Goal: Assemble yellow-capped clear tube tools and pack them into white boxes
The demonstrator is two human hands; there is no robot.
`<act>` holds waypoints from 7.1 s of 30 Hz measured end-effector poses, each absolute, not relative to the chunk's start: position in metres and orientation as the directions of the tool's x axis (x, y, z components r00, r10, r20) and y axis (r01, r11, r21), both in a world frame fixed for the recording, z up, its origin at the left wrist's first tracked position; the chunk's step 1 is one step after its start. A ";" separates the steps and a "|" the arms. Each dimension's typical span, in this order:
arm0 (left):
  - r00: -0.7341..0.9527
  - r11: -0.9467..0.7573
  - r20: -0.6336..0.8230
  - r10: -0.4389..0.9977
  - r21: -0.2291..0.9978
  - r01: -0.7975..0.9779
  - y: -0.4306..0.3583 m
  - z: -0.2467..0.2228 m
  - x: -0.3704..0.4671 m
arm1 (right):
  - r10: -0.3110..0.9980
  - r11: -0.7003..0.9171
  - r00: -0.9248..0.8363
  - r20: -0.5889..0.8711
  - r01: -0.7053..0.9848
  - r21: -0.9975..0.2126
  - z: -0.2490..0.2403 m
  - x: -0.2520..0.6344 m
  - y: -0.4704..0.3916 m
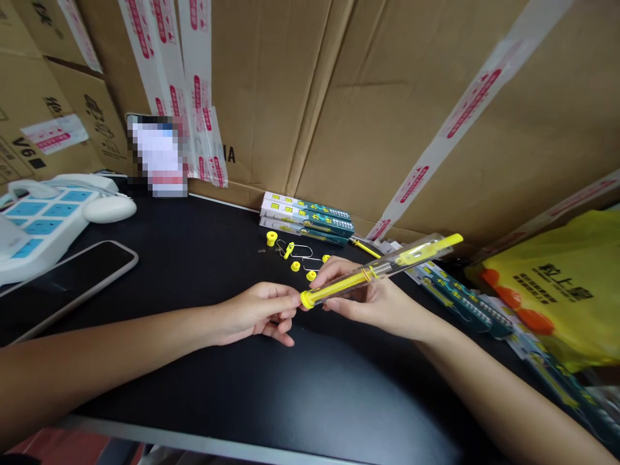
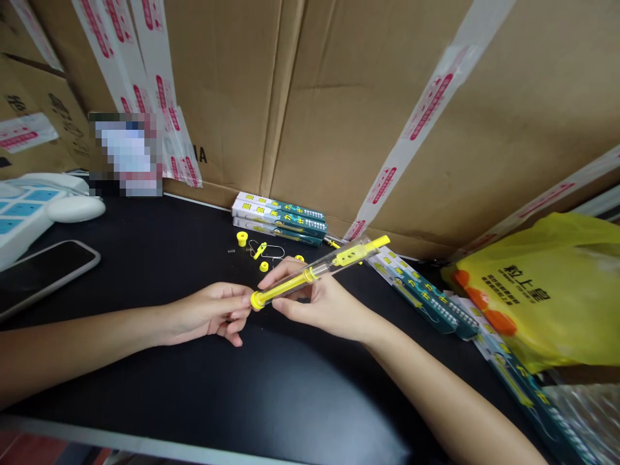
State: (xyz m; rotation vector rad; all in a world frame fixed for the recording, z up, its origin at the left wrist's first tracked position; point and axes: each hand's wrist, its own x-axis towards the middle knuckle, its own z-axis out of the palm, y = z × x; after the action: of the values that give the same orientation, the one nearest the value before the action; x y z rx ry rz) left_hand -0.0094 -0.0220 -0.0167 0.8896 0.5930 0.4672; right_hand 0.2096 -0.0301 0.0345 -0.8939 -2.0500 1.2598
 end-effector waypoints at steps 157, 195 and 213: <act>0.216 -0.042 0.072 0.974 0.989 -0.142 0.019 -0.026 -0.022 | 0.930 0.316 -0.232 0.284 0.113 -0.942 0.010 0.230 -0.016; 0.233 0.023 0.022 0.972 0.982 -0.186 0.018 -0.024 -0.021 | 0.935 0.348 -0.307 0.178 0.893 -0.284 -0.014 0.246 0.007; 0.191 0.044 0.003 0.982 0.969 -0.242 0.018 -0.023 -0.021 | 0.957 0.277 -0.165 0.237 0.293 -0.915 -0.001 0.245 0.006</act>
State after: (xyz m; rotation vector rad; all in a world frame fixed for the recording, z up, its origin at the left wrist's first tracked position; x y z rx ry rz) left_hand -0.0209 0.0185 -0.0228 1.0966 0.8999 1.1614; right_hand 0.2452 0.0058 -0.0013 -1.1660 -1.6484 0.9294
